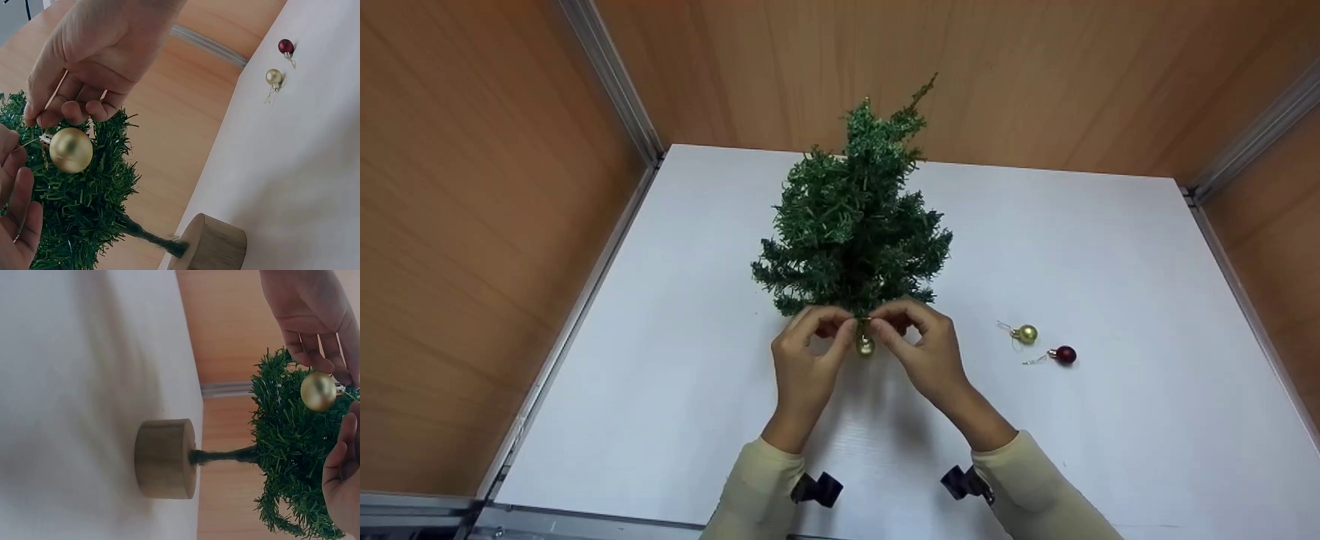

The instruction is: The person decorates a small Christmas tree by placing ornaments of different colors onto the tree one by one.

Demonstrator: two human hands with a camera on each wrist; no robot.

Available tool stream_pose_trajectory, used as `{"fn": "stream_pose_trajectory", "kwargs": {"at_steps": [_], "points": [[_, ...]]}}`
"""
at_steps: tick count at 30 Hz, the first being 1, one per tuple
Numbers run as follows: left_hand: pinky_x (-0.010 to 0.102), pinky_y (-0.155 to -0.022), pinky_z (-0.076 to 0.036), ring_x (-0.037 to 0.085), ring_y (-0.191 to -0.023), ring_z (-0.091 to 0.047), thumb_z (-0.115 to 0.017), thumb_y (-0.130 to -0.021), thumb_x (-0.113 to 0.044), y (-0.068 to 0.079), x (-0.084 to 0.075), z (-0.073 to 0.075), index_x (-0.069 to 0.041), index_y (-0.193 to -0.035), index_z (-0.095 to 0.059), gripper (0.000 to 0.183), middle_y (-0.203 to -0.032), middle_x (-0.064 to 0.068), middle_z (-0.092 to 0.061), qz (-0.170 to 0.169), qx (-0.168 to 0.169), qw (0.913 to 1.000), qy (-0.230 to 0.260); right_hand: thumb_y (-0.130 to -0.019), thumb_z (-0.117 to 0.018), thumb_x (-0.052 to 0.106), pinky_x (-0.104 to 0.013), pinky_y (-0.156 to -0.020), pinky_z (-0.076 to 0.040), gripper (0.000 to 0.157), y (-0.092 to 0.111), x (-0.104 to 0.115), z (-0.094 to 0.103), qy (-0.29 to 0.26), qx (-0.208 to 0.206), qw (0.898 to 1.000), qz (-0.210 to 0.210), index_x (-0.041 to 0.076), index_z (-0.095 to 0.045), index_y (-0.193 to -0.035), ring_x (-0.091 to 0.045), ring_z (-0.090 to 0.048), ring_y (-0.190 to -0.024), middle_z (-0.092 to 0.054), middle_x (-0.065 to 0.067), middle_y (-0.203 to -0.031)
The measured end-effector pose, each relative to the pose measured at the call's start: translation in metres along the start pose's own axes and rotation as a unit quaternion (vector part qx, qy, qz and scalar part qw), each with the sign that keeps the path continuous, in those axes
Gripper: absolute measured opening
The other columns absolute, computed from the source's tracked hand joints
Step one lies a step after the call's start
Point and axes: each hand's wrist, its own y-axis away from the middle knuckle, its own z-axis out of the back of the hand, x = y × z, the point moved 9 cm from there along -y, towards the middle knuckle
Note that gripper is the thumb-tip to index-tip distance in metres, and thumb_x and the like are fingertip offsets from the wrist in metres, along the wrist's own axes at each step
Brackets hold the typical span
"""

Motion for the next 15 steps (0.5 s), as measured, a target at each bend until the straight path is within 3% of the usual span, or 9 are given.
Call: {"fn": "stream_pose_trajectory", "kwargs": {"at_steps": [7, 15], "points": [[0.032, -0.055, -0.046, 0.011, -0.065, -0.055, -0.069, -0.076, 0.003, -0.001, 0.005, -0.002, -0.002, -0.079, -0.064, 0.007, -0.073, 0.002, -0.060, 0.014, 0.002, 0.9999, 0.004, -0.084, -0.061, 0.003, -0.031, -0.057, -0.041, 0.005, -0.002, -0.003, -0.001, 0.000, -0.020, 1.000, -0.011, 0.001, -0.064, -0.088, -0.018, -0.053, -0.065, -0.062, -0.005, -0.079], [0.028, -0.057, -0.047, 0.007, -0.066, -0.055, -0.067, -0.081, -0.011, 0.013, 0.043, -0.010, -0.010, -0.084, -0.066, 0.003, -0.077, -0.007, -0.061, 0.050, 0.012, 0.9987, -0.003, -0.087, -0.059, 0.013, -0.028, -0.053, -0.044, 0.007, 0.005, -0.037, -0.006, 0.007, -0.028, 0.999, -0.030, 0.011, -0.065, -0.092, -0.014, -0.054, -0.062, -0.062, 0.002, -0.075]]}}
